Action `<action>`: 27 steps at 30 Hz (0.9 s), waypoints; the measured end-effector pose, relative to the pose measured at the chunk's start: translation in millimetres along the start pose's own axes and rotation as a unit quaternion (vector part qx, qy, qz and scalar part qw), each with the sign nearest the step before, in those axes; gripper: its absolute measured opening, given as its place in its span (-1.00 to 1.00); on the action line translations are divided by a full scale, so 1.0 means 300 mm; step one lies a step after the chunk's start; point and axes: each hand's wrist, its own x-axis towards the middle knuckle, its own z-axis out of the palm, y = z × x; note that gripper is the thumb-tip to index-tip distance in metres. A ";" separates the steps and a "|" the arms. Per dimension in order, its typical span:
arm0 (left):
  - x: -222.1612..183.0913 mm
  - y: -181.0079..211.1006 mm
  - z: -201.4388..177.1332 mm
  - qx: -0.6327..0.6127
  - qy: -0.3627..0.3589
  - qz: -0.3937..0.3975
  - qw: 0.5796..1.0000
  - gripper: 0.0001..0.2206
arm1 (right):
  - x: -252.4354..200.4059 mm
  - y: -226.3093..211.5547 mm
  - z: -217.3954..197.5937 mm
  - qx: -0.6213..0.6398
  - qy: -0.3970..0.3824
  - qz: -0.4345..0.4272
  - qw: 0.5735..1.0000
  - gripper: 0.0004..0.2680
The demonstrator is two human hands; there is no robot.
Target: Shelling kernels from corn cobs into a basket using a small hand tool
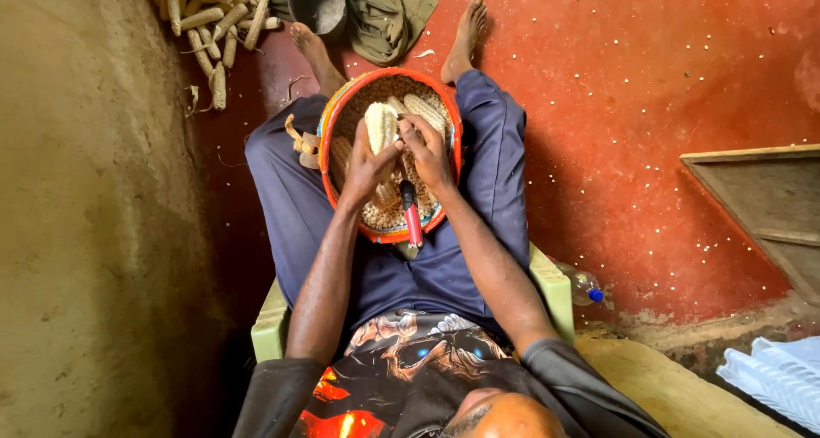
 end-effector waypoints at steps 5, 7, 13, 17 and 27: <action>-0.012 0.095 0.024 -0.018 -0.010 0.006 1.000 -0.27 | -0.002 0.011 -0.013 0.016 -0.004 -0.002 1.000 -0.73; -0.013 0.059 0.015 -0.064 -0.044 0.009 0.997 -0.20 | -0.009 0.005 0.004 0.007 -0.005 0.024 1.000 -0.68; -0.011 0.026 0.017 -0.143 -0.100 0.014 0.985 -0.18 | 0.000 -0.024 0.004 0.074 0.028 0.097 0.992 -0.67; 0.013 0.063 0.005 -0.235 -0.123 0.009 0.964 -0.20 | 0.015 -0.116 0.026 0.136 0.031 0.103 0.985 -0.69; 0.009 0.058 -0.021 -0.225 -0.057 -0.038 0.972 -0.46 | 0.116 -0.120 0.063 0.068 -0.049 -0.025 0.996 -0.74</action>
